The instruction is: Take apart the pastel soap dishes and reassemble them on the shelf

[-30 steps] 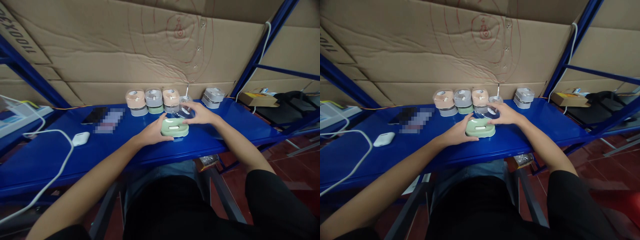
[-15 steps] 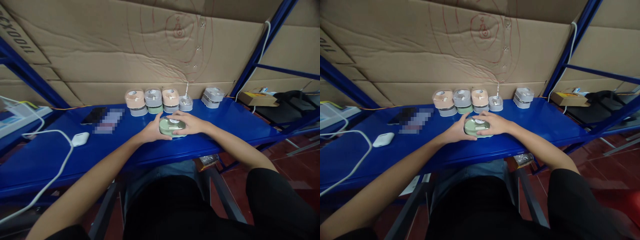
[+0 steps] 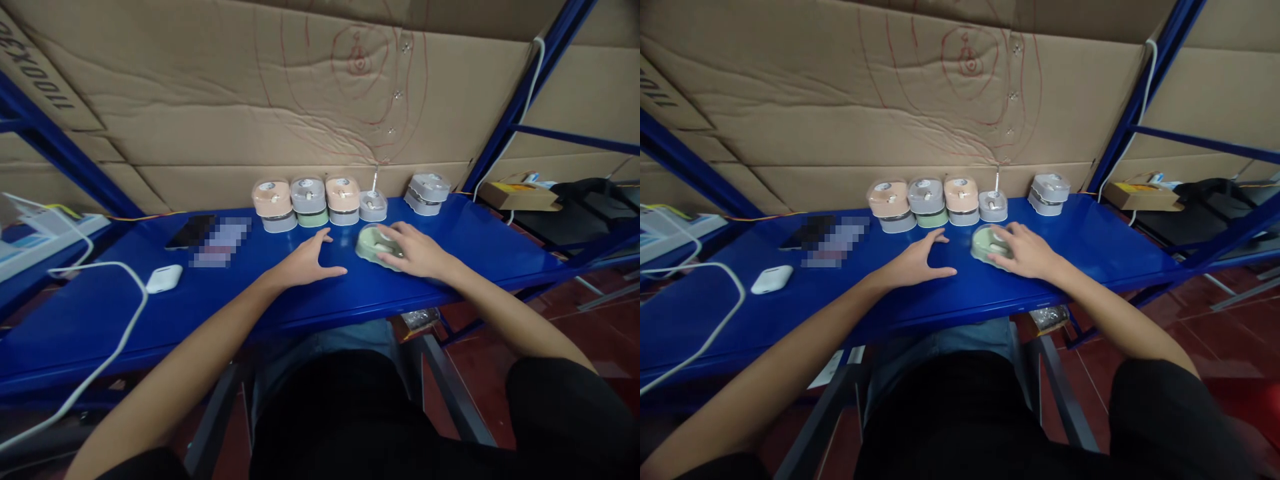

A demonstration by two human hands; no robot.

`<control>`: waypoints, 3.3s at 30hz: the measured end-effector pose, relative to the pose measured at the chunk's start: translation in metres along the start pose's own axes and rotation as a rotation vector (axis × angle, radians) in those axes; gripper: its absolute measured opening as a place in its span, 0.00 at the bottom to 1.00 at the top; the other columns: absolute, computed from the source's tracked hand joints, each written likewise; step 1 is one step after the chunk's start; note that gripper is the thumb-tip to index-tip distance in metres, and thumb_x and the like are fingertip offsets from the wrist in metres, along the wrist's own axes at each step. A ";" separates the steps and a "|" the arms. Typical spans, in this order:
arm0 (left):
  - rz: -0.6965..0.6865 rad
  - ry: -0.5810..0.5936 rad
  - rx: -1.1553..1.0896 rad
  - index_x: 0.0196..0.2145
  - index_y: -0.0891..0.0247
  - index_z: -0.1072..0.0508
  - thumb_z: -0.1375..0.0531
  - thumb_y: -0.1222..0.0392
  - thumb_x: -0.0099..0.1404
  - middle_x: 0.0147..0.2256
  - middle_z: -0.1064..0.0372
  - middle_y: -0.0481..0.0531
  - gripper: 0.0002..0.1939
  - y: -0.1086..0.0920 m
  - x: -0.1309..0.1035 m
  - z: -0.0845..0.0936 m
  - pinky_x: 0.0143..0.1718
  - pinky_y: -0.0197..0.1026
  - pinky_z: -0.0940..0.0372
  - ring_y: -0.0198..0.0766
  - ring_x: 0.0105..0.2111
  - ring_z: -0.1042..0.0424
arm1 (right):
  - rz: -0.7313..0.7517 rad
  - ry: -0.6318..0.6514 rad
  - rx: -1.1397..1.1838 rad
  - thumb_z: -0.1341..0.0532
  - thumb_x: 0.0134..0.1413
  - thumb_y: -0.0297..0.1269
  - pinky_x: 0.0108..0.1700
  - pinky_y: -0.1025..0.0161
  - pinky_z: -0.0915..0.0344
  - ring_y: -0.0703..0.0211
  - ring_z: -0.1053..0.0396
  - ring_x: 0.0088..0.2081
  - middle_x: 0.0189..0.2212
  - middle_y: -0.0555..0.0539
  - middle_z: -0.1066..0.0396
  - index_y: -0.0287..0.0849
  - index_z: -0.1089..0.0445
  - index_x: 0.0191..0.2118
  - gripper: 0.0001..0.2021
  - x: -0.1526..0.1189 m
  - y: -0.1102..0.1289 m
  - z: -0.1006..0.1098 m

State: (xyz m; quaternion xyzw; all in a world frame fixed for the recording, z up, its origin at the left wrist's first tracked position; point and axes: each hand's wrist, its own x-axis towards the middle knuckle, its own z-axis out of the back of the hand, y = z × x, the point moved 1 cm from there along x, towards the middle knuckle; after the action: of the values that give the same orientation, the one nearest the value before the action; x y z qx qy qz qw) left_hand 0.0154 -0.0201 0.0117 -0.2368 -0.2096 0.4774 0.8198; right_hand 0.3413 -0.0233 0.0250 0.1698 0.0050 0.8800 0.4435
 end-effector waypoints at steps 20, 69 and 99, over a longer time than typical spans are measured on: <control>-0.021 0.027 0.049 0.79 0.62 0.45 0.30 0.32 0.63 0.76 0.38 0.71 0.57 0.002 0.001 -0.001 0.75 0.62 0.39 0.67 0.75 0.36 | -0.236 -0.264 -0.168 0.54 0.75 0.58 0.71 0.28 0.36 0.27 0.32 0.67 0.63 0.31 0.27 0.42 0.29 0.67 0.32 0.074 -0.126 -0.022; -0.133 -0.068 -0.090 0.79 0.60 0.45 0.20 0.33 0.52 0.73 0.35 0.73 0.68 0.005 0.004 -0.004 0.73 0.71 0.37 0.71 0.73 0.34 | 0.317 0.207 0.337 0.21 0.49 0.63 0.69 0.36 0.30 0.30 0.28 0.67 0.69 0.36 0.28 0.48 0.34 0.75 0.52 0.063 0.021 -0.001; -0.170 -0.139 0.018 0.58 0.60 0.13 0.36 0.30 0.72 0.72 0.34 0.65 0.34 0.004 0.001 0.017 0.77 0.65 0.40 0.64 0.71 0.31 | -0.167 0.220 -0.004 0.27 0.49 0.74 0.66 0.31 0.28 0.21 0.26 0.64 0.64 0.29 0.24 0.40 0.29 0.71 0.53 0.071 -0.069 -0.003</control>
State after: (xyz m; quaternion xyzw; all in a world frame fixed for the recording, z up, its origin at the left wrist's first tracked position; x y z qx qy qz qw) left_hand 0.0035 -0.0140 0.0228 -0.1771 -0.2808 0.4232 0.8430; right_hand 0.3548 0.0745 0.0321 0.0707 0.0661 0.8532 0.5125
